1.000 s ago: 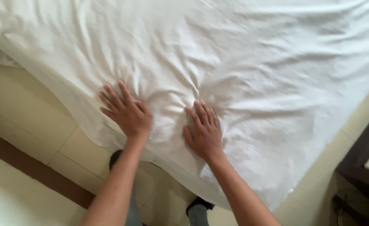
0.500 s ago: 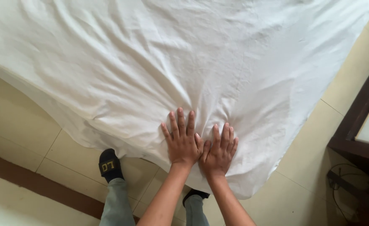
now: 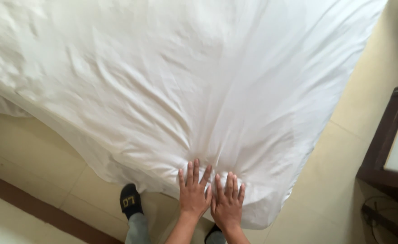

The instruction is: The person smooths a white bedsheet on a bed and then arranges two white pillows against the headboard. The person uses their hands to flatten the sheet and position the pillows.

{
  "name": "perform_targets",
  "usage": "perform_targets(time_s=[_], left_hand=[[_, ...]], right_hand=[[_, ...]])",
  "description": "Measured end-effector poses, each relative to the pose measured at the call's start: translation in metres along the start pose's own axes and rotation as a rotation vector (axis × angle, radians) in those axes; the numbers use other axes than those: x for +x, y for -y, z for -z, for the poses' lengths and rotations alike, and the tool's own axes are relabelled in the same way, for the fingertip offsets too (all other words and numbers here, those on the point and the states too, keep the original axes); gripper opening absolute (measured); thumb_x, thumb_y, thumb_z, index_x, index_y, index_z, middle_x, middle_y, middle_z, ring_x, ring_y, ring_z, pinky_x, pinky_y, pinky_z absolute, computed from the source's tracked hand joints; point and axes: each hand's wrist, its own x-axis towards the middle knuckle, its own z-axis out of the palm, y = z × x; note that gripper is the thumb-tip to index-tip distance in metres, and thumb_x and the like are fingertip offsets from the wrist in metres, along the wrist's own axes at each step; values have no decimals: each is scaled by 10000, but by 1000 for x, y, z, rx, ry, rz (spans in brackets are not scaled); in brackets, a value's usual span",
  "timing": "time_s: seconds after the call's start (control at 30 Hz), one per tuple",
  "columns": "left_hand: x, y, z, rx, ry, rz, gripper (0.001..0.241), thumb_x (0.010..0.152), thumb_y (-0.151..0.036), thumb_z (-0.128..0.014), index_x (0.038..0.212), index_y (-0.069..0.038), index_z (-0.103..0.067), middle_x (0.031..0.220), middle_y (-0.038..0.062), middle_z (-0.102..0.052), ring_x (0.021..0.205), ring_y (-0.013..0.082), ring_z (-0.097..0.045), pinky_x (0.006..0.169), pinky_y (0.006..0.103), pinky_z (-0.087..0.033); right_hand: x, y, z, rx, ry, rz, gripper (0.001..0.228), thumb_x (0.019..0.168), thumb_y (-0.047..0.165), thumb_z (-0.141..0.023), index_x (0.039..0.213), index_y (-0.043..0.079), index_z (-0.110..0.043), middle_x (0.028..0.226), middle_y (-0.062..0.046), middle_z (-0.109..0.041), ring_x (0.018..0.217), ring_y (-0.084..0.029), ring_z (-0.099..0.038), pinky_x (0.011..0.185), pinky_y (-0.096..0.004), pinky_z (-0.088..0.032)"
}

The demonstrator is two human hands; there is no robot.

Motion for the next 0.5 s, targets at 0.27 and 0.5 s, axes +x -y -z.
perform_targets(time_s=[0.27,0.5], left_hand=[[51,12,61,-33,534,38,489,883,-288,-608,1352,-154,-578,1525,168,-410,1396,342,-385,1165,509,-308],[113,7,174,-32,525,11,277,909,-284,-587,1082,-129,-737,1182,123,-715,1166,313,-642,1022,478,-501]], right_hand=[[53,-30,63,45,646,-96,662,867,314,-622,1506,221,-474,1504,-136,-494,1408,-312,-419,1157,-517,-326],[102,-124,117,20,771,-259,519,939,445,-644,1412,253,-548,1245,-87,-698,1271,-274,-619,1094,-412,-491]])
